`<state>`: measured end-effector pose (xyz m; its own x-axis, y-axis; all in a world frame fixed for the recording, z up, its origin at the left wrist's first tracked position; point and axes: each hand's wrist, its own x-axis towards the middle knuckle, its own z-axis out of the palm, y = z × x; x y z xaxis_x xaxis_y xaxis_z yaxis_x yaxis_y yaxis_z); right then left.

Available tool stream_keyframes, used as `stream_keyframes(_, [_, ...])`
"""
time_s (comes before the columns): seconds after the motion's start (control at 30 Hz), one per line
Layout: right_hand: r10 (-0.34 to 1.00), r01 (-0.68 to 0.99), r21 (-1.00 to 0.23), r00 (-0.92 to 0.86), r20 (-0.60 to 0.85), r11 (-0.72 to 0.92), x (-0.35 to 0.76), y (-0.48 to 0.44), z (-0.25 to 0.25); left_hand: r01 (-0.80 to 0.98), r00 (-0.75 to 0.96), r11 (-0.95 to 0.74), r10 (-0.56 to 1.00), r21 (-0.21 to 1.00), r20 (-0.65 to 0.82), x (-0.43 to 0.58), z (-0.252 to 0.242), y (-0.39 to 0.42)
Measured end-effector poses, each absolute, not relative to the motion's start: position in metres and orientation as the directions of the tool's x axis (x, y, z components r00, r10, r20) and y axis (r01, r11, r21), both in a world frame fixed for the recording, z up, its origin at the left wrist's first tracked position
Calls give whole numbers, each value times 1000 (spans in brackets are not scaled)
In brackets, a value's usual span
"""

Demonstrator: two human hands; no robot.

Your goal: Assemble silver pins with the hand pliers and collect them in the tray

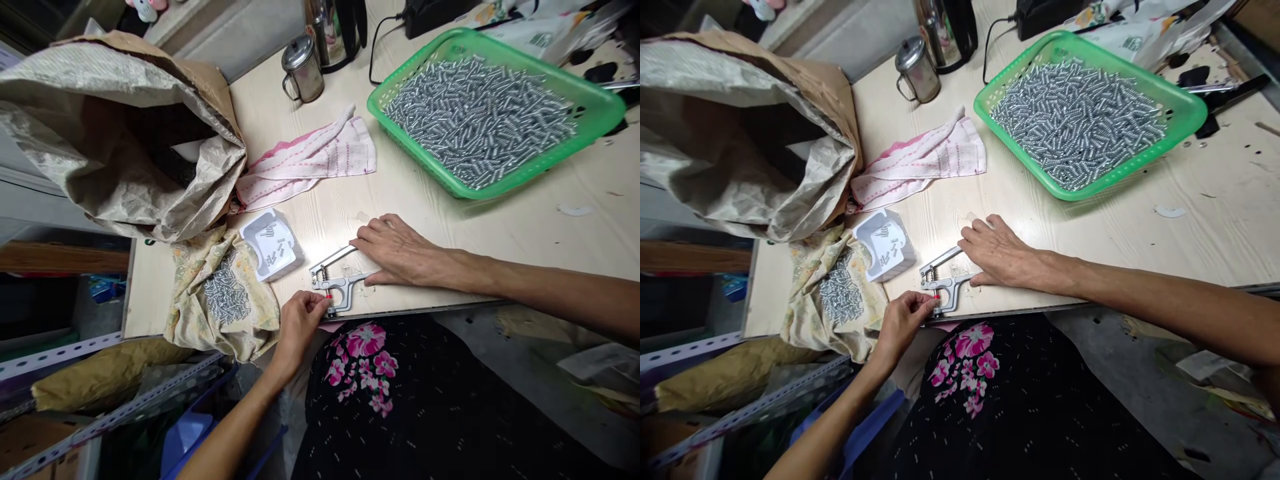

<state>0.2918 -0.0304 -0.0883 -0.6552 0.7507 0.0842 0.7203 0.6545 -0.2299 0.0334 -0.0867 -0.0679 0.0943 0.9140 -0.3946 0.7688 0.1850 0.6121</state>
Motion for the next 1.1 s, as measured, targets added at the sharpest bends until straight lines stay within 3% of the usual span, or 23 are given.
stream_keyframes(0.13, [740, 700, -260, -664, 107, 666, 290, -38, -91, 834, 329, -276, 944, 478, -28, 52, -62, -88])
stream_keyframes(0.2, [748, 705, -272, -656, 101, 655, 289, -40, -92, 808, 480, -448, 877, 382, 14, 64, -64, -78])
stream_keyframes(0.3, [760, 723, -266, -646, 66, 638, 289, -42, -89, 760, 621, -576, 780, 302, -74, 77, -69, -58])
stream_keyframes(0.43, [770, 738, -265, -638, 30, 621, 290, -45, -81, 763, 646, -610, 731, 213, -221, 91, -67, -43])
stream_keyframes(0.57, [790, 752, -278, -611, 46, 598, 291, -50, -82, 762, 644, -630, 713, 150, -276, 98, -63, -40])
stream_keyframes(1.1, [784, 674, -483, -620, 43, 559, 291, -47, -95, 769, 639, -599, 722, 222, -265, 100, -71, -37])
